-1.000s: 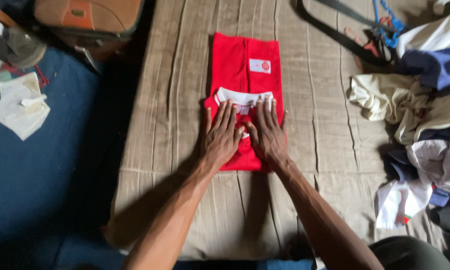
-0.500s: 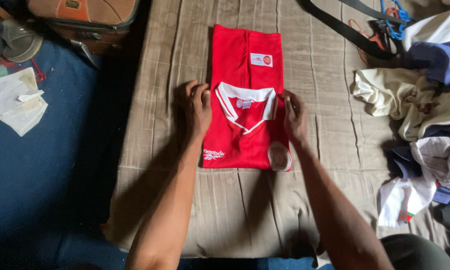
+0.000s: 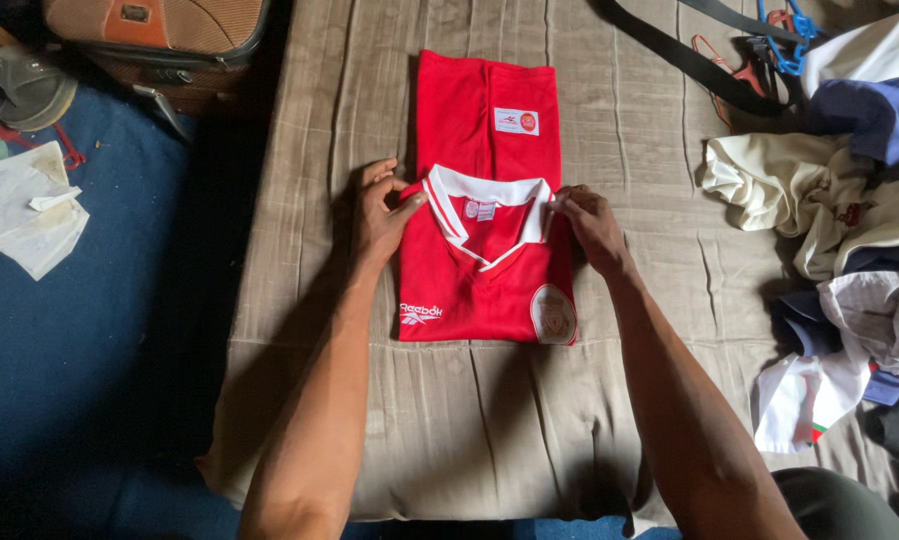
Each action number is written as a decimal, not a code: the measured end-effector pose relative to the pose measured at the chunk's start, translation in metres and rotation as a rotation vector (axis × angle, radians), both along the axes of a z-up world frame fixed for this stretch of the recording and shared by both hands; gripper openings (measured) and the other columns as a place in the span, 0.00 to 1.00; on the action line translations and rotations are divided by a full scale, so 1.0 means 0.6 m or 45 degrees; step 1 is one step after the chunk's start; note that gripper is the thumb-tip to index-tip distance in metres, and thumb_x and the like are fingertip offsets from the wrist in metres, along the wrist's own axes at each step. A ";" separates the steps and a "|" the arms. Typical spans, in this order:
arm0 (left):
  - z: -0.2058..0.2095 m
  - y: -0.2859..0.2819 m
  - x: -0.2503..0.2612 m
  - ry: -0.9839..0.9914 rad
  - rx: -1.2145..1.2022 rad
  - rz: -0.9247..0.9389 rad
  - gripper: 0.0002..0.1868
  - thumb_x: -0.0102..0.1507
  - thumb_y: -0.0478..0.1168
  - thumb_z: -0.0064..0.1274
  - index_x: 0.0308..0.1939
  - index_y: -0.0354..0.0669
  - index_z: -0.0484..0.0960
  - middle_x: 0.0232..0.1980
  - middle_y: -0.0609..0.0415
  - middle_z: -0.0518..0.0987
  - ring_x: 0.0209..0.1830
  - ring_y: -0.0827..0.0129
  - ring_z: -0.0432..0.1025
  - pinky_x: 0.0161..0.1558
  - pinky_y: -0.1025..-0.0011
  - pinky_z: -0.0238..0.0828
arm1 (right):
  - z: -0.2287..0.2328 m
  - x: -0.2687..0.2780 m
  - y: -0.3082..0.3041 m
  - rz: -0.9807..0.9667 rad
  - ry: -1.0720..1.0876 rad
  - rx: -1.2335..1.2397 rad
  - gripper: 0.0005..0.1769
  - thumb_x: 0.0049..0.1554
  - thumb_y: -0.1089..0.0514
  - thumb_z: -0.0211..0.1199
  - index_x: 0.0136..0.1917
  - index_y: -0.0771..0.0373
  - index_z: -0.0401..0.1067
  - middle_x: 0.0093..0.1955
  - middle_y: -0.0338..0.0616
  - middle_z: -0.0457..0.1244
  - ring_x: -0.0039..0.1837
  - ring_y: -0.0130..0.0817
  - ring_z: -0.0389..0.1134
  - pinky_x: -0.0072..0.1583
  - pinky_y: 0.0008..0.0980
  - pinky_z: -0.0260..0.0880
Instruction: The person folds a red shirt and a black shirt by hand on a bed and places them into a travel bag.
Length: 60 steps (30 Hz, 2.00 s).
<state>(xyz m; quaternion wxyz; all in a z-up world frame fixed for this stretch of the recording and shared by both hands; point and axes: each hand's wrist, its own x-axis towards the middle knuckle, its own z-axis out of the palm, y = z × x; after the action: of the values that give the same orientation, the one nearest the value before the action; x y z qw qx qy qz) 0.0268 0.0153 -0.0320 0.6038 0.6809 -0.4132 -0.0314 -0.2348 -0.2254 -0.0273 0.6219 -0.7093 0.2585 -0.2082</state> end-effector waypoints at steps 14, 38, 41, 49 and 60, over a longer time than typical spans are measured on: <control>-0.003 -0.014 0.000 0.035 -0.015 0.082 0.10 0.60 0.37 0.69 0.42 0.39 0.85 0.64 0.46 0.74 0.69 0.60 0.66 0.70 0.62 0.60 | -0.037 0.005 0.007 -0.128 -0.322 0.223 0.06 0.64 0.61 0.63 0.53 0.66 0.72 0.45 0.37 0.64 0.48 0.23 0.63 0.52 0.24 0.64; 0.093 0.184 -0.169 0.946 0.762 -0.296 0.15 0.61 0.37 0.60 0.50 0.35 0.82 0.44 0.52 0.86 0.40 0.73 0.78 0.43 0.69 0.75 | 0.004 -0.195 0.135 0.262 0.386 0.529 0.17 0.58 0.53 0.66 0.54 0.68 0.76 0.38 0.41 0.69 0.38 0.26 0.68 0.41 0.30 0.70; 0.113 0.233 -0.206 0.977 0.878 -0.282 0.15 0.61 0.38 0.60 0.50 0.35 0.82 0.43 0.52 0.86 0.40 0.73 0.78 0.43 0.70 0.74 | 0.028 -0.230 0.177 0.280 0.443 0.556 0.20 0.56 0.53 0.67 0.57 0.69 0.76 0.42 0.42 0.71 0.42 0.27 0.70 0.45 0.31 0.71; 0.105 0.211 -0.163 1.319 0.689 -0.195 0.19 0.61 0.42 0.61 0.55 0.43 0.80 0.48 0.52 0.83 0.39 0.69 0.74 0.43 0.67 0.70 | 0.052 -0.192 0.152 0.110 0.006 0.990 0.26 0.57 0.57 0.61 0.66 0.67 0.65 0.53 0.46 0.71 0.49 0.35 0.73 0.48 0.35 0.72; 0.115 0.163 -0.200 1.257 0.507 -0.217 0.14 0.62 0.38 0.62 0.49 0.36 0.81 0.48 0.51 0.85 0.45 0.71 0.79 0.49 0.67 0.77 | 0.051 -0.148 0.155 0.133 0.049 0.874 0.06 0.58 0.67 0.63 0.50 0.69 0.75 0.45 0.43 0.71 0.47 0.30 0.71 0.51 0.31 0.70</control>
<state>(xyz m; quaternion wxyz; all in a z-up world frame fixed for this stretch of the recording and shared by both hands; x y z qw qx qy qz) -0.0933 0.1134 0.0369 0.5807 0.6507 -0.1200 -0.4743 -0.3236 -0.1324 0.0030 0.8291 -0.4748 0.2883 -0.0636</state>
